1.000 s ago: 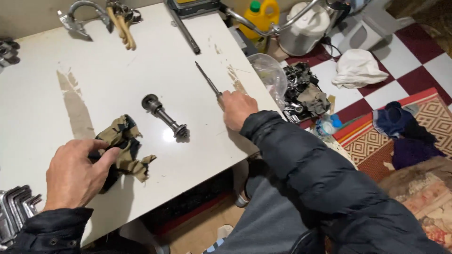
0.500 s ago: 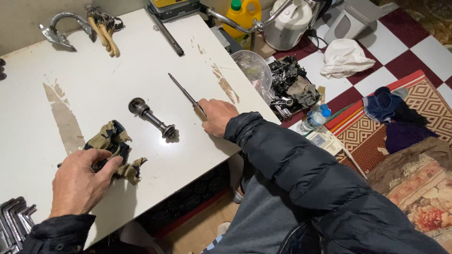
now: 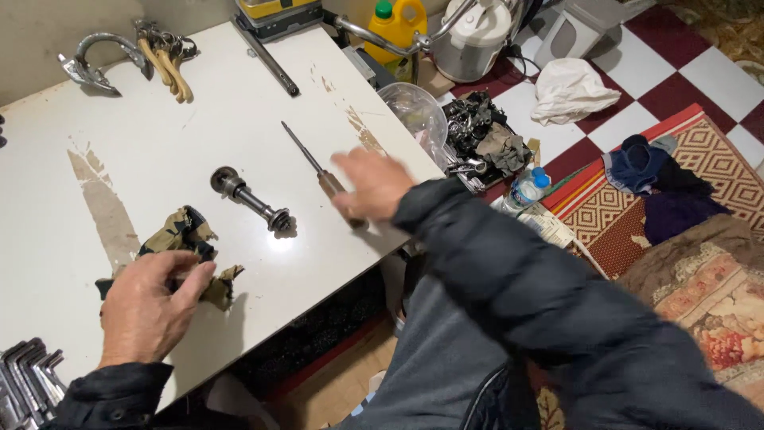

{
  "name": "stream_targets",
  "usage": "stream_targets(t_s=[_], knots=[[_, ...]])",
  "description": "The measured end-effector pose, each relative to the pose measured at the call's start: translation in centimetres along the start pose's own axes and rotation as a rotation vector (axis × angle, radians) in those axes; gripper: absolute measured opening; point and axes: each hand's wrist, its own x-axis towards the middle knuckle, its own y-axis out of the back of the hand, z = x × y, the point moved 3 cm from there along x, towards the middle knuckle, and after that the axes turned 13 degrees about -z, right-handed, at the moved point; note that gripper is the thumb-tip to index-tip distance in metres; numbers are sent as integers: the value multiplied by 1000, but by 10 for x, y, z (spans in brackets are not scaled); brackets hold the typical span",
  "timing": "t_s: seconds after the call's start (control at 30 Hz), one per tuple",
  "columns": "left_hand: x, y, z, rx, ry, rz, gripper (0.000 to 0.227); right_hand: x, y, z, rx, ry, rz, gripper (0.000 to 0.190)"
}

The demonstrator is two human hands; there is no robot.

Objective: The person retrieves bicycle components from a box and places them on a table. They then use a wrench to loosen and remove parts from a bicycle hub, followed by cleaning the hub axle with a cloth.

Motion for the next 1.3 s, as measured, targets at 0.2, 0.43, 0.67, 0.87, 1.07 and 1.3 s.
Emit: stream_targets(t_s=[0.2, 0.43, 0.67, 0.87, 1.07, 1.3], knots=[[-7, -41, 13, -3, -237, -23, 23, -96, 86, 80, 233, 355, 617, 41], [-23, -83, 77, -67, -464, 38, 23, -109, 51, 235, 760, -57, 635, 36], [0, -119, 141, -162, -444, 87, 26, -71, 7, 349, 624, -546, 455, 53], [14, -138, 172, -238, -382, 118, 23, -21, -22, 428, 639, -641, 473, 55], [29, -168, 161, -235, -335, 241, 25, 43, -39, 465, 472, -745, 334, 53], [40, -202, 126, -73, -206, 216, 26, 117, -103, 534, 453, -726, 511, 57]])
